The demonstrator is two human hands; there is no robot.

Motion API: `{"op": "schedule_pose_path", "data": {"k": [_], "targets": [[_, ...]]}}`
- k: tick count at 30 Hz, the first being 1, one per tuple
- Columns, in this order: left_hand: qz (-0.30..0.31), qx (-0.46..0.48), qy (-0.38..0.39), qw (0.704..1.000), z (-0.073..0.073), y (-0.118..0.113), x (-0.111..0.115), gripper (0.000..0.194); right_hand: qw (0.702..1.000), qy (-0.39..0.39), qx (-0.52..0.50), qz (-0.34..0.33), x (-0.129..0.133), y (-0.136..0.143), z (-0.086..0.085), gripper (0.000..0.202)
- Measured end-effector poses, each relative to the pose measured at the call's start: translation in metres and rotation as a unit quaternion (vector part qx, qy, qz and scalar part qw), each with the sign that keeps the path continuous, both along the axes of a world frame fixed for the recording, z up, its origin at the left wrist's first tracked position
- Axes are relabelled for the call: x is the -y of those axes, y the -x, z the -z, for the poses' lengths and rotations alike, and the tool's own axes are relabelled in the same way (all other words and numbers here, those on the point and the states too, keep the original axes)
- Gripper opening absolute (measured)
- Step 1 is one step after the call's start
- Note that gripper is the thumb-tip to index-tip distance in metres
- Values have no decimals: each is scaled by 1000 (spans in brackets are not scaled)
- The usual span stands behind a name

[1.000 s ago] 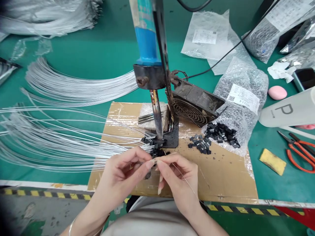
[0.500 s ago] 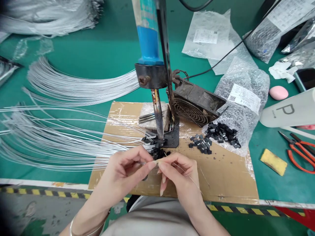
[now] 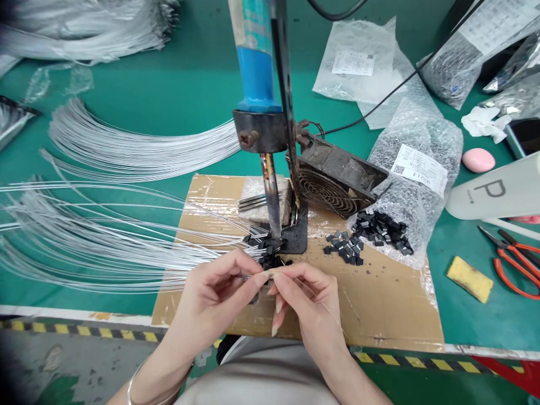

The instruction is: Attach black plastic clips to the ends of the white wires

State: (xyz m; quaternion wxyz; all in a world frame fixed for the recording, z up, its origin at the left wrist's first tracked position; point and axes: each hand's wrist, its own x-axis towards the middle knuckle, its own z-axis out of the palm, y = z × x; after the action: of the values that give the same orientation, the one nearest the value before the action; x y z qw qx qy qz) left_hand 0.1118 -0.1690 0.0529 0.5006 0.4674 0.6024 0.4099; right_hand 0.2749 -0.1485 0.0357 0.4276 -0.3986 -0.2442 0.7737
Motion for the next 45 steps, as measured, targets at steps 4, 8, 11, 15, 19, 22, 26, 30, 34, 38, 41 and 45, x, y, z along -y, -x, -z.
{"op": "schedule_pose_path", "data": {"k": [4, 8, 11, 15, 19, 22, 26, 30, 34, 38, 41, 45], "targets": [[1, -13, -7, 1000, -6, -2, -3, 21, 1000, 6, 2, 8, 0, 1, -2, 16], [-13, -26, -24, 999, -6, -4, -3, 20, 1000, 10, 10, 19, 0, 3, -2, 19], [-29, -43, -39, 998, -4, -7, -1, 18, 999, 10, 18, 28, 1, 5, -2, 21], [-46, -42, -45, 997, -1, -10, 0, 19, 999, 5, 33, 34, 2, 8, -2, 25], [-58, -28, -45, 997, 1, -13, -1, 18, 999, 7, 29, 44, 4, 10, -1, 25], [-62, -14, -37, 997, 0, -12, -1, 16, 999, 8, 16, 42, 4, 11, -1, 21], [-73, -1, -28, 997, -3, -11, -3, 14, 999, -8, -11, 43, 3, 10, -1, 18], [-81, -11, -43, 996, -4, -11, -4, 15, 998, -35, 14, 42, 6, 4, 4, 14], [-84, -17, -52, 995, 0, -11, -1, 14, 998, -42, 39, 28, 10, 3, 8, 9], [-84, -23, -62, 994, 1, -11, 2, 14, 998, -45, 40, 32, 10, 4, 7, 8], [-80, -32, -81, 993, -1, -11, 2, 14, 998, -48, 36, 31, 9, 4, 6, 8], [-78, -44, -108, 990, -3, -10, 2, 14, 997, -56, 37, 32, 8, 4, 6, 8]]}}
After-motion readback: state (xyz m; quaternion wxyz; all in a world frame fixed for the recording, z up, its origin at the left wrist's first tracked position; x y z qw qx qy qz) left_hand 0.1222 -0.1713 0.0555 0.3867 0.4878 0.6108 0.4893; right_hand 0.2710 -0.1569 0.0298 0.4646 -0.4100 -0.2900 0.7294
